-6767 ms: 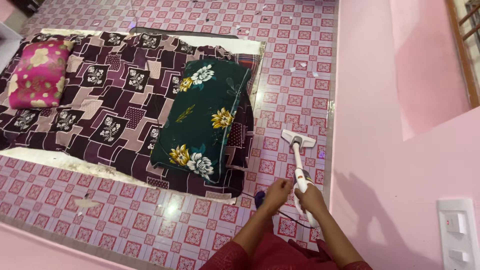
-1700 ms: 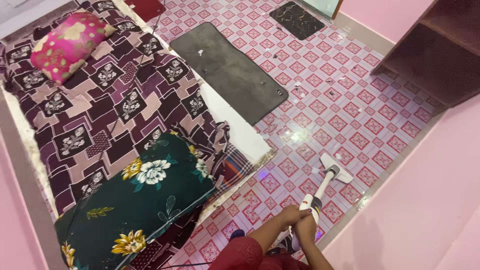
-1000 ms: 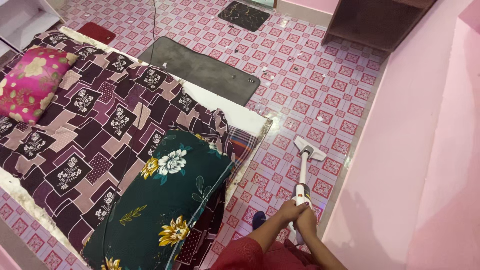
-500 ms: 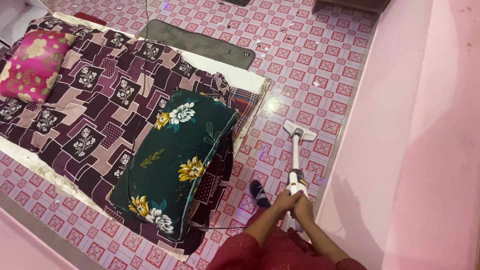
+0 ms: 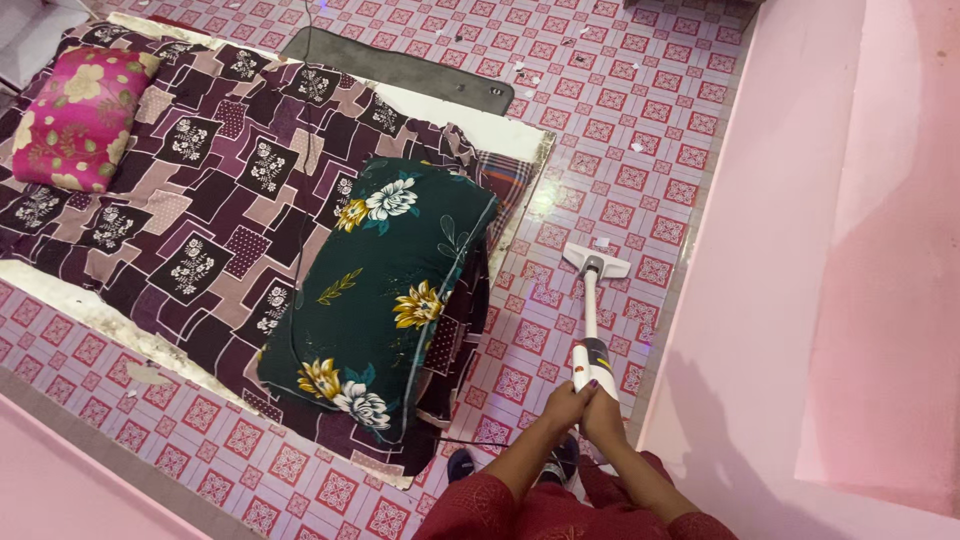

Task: The person vacuums the tiled floor of a bedroom using a handheld vacuum cleaner, moving around a bed and a mat.

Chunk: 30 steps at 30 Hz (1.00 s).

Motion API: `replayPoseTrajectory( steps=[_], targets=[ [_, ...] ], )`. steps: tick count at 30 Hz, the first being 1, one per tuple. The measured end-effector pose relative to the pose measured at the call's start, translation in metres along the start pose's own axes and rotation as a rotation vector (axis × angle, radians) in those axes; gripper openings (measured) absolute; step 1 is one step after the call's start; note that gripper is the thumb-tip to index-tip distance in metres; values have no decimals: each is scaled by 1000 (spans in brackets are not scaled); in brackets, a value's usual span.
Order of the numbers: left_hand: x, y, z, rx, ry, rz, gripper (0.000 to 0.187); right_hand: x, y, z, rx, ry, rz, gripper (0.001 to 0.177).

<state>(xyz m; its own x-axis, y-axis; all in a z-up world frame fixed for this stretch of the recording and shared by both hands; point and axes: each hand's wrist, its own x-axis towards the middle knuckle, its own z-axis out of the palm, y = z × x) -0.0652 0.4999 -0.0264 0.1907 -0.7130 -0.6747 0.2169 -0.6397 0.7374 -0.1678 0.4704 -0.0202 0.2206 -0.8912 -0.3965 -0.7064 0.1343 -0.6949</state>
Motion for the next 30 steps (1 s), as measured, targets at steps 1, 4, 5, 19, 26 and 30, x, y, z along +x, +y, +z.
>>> replayPoseTrajectory(
  steps=[1, 4, 5, 19, 26, 30],
  targets=[
    [-2, -9, -3, -72, -23, 74, 53, -5, -2, 5, -16, 9, -8, 34],
    [-9, -29, -20, -40, -50, 87, 53, -19, -9, 20, -180, -27, -6, 36],
    [-9, -32, -30, -56, -30, 91, 53, -20, -17, 27, -190, -42, -25, 36],
    [-164, -147, -281, -34, 1087, 169, 21, -84, -57, 35, 150, -49, 103, 32],
    [-116, -147, -340, -452, 625, 187, 33, -86, -67, 38, 239, -17, 161, 30],
    [-115, -141, -344, -366, 581, 222, 26, -78, -67, 36, 215, -11, 147, 29]
  ],
)
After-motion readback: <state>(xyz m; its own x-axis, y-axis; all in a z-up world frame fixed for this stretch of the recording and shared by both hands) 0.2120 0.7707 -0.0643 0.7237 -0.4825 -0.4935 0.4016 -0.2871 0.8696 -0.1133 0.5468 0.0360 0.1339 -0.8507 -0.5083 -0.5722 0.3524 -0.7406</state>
